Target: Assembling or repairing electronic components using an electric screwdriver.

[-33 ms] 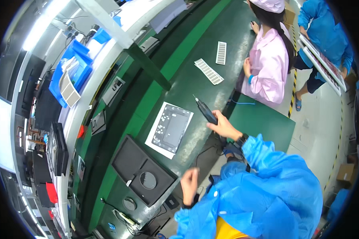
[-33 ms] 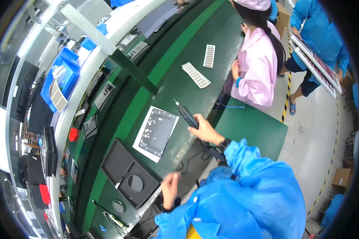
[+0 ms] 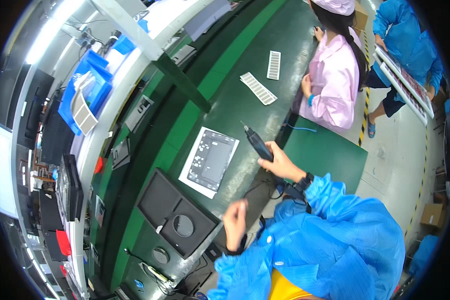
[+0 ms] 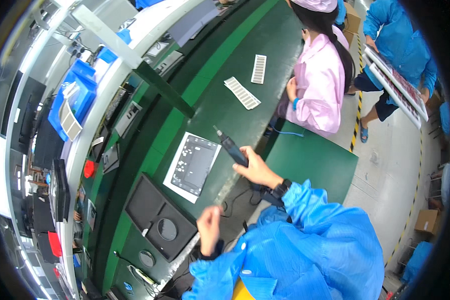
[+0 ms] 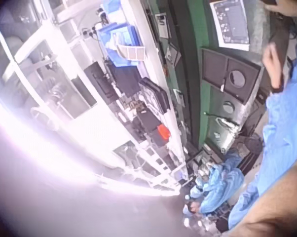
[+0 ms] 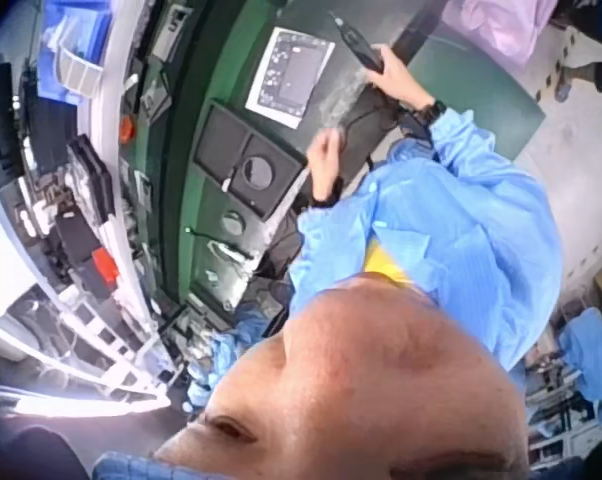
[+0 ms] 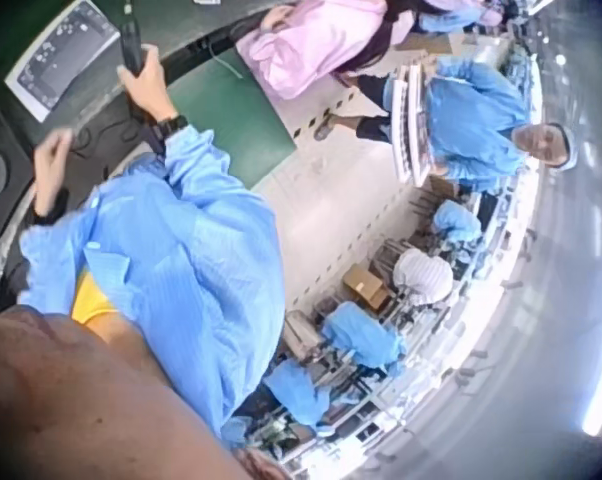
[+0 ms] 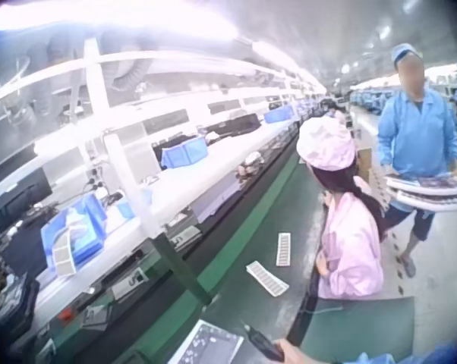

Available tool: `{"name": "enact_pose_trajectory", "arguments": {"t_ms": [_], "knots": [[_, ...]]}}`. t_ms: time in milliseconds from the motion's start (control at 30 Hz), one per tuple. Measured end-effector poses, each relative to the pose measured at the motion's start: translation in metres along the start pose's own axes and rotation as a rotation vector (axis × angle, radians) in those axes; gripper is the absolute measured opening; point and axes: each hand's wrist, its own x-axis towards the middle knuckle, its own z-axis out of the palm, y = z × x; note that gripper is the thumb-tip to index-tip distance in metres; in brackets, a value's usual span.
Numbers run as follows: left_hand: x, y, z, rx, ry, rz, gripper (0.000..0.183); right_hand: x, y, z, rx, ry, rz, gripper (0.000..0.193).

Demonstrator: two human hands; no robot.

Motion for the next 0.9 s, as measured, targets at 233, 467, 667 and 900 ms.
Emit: {"name": "enact_pose_trajectory", "arguments": {"t_ms": [233, 467, 667, 900], "knots": [[0.09, 0.125, 0.051, -0.584, -0.266, 0.19, 0.033, -0.084, -0.063, -0.019, -0.012, 0.036, -0.121, 0.053], [0.088, 0.16, 0.078, -0.835, -0.476, 0.018, 0.028, -0.095, -0.087, -0.027, -0.068, 0.108, -0.134, 0.056], [0.106, 0.187, 0.078, -0.927, -0.487, 0.013, 0.028, -0.078, -0.116, -0.034, 0.013, 0.028, -0.109, 0.056], [0.115, 0.197, 0.045, -1.062, -0.286, -0.059, 0.025, -0.052, -0.154, -0.026, 0.059, -0.244, -0.002, 0.057]]}}
